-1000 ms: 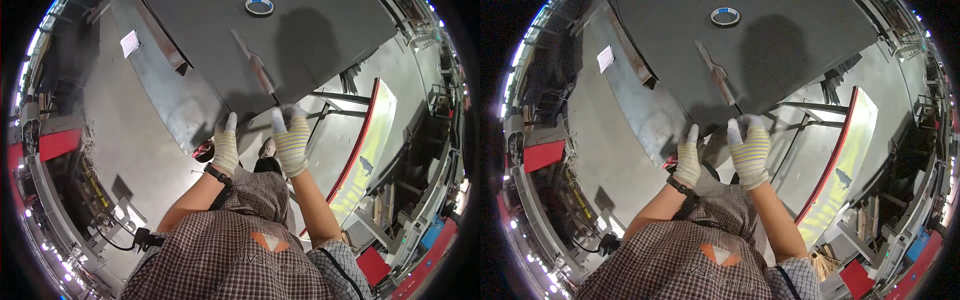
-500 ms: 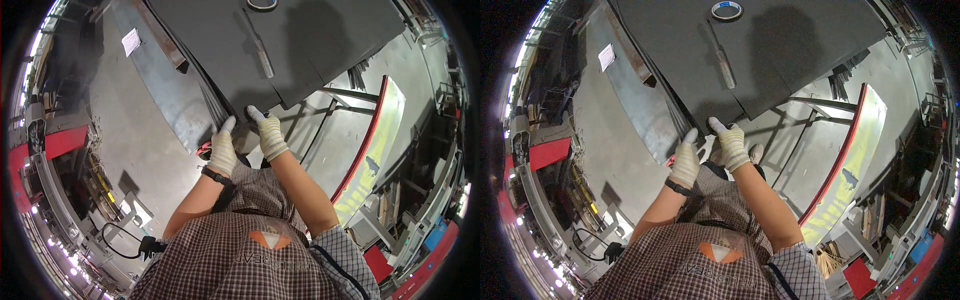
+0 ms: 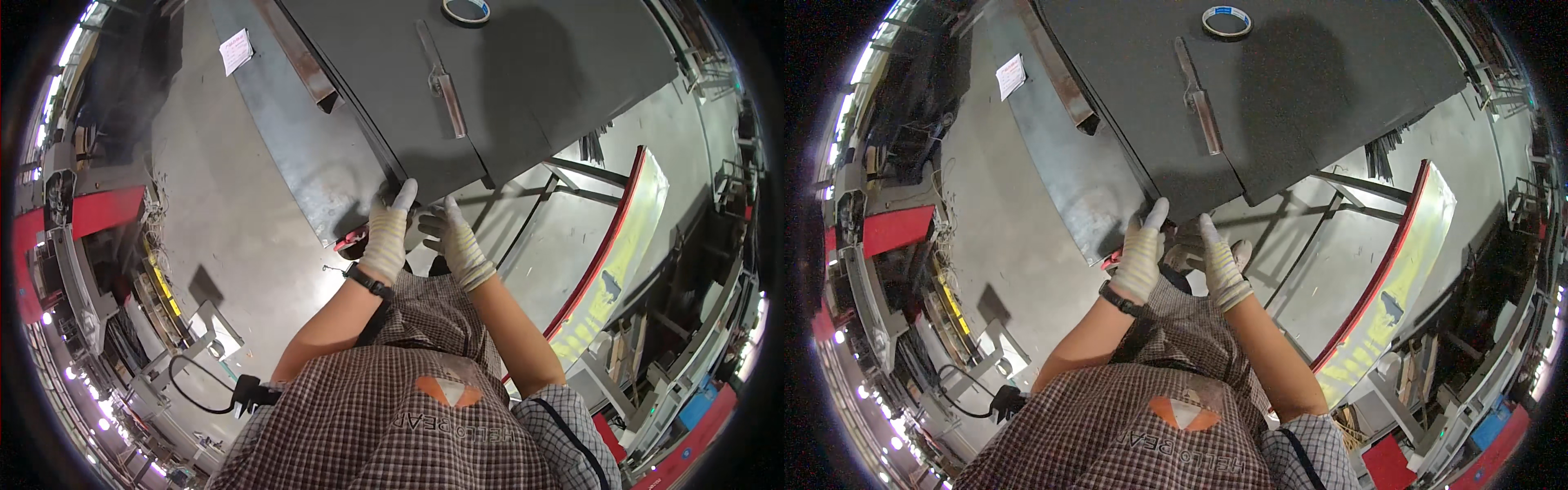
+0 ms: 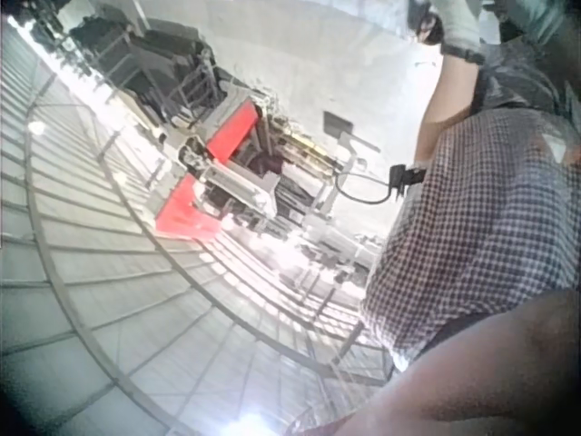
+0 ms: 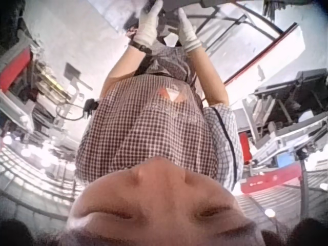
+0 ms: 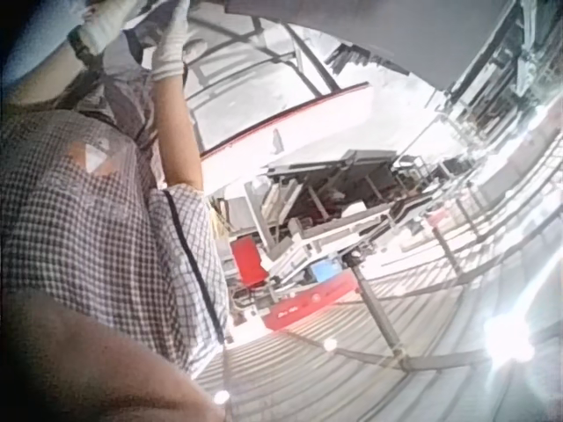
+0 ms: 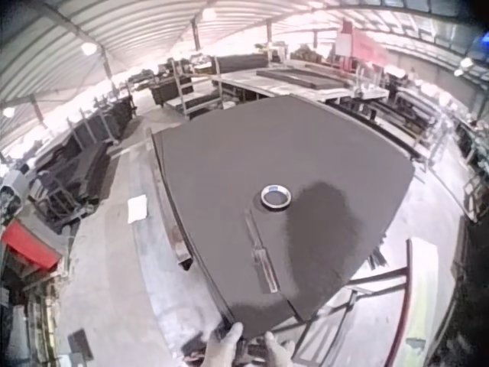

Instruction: Cutting foam insulation sheets and applying them to metal panel frames, followed by attaching product labels.

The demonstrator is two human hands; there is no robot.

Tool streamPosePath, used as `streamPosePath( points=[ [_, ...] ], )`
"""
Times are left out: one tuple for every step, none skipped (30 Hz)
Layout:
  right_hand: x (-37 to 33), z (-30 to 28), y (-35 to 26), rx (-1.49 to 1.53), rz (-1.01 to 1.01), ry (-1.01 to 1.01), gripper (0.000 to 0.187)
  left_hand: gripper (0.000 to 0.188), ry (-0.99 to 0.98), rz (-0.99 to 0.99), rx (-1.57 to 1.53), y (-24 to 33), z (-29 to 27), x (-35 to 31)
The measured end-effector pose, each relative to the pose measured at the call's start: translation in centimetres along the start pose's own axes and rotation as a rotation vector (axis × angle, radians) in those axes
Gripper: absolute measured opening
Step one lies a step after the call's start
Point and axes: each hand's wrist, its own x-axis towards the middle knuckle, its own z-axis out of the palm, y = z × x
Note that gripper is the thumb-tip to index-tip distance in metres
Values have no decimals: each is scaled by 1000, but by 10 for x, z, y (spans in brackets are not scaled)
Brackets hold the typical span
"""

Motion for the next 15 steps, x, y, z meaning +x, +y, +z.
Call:
streamPosePath(
  points=[
    [3,-3,2,35,-28,70,75,48,-1,-3,-2,5,2,2],
    [6,-8,2,10,-15,66,72,49,-19,-53,-19,9,2,3],
    [9,-12,3,10,-14,70,72,51,-38,-104,-36,13,3,2],
    [10,-14,2,-26,-38,77,72,47,33,-154,-41,31,11,-11],
    [10,-16,1,-61,-61,85,71,47,31,-157,-41,30,10,-9],
    [10,-18,2,-60,-60,89,71,45,42,-177,16,28,6,-4],
    [10,-19,4,-72,-43,100,70,43,55,-192,72,27,2,-1],
    [11,-20,5,-84,-27,112,69,40,57,-146,81,21,-2,2],
    [12,-21,7,-84,-27,112,69,40,57,-146,81,18,-8,5],
    [11,-22,10,-83,-22,139,67,39,37,-182,78,19,-11,6],
    [10,-23,11,-83,-16,167,66,38,17,-218,75,19,-12,6],
    [8,-26,12,-80,-15,171,66,36,14,-189,58,17,-12,5],
    [3,-24,9,-112,-25,76,66,36,18,-189,58,14,-14,4],
    [-4,-19,3,-143,-34,-18,65,38,2,-139,59,8,-17,3],
    [-11,-12,-2,-143,-32,-21,65,40,-14,-89,60,1,-21,3]
  ],
)
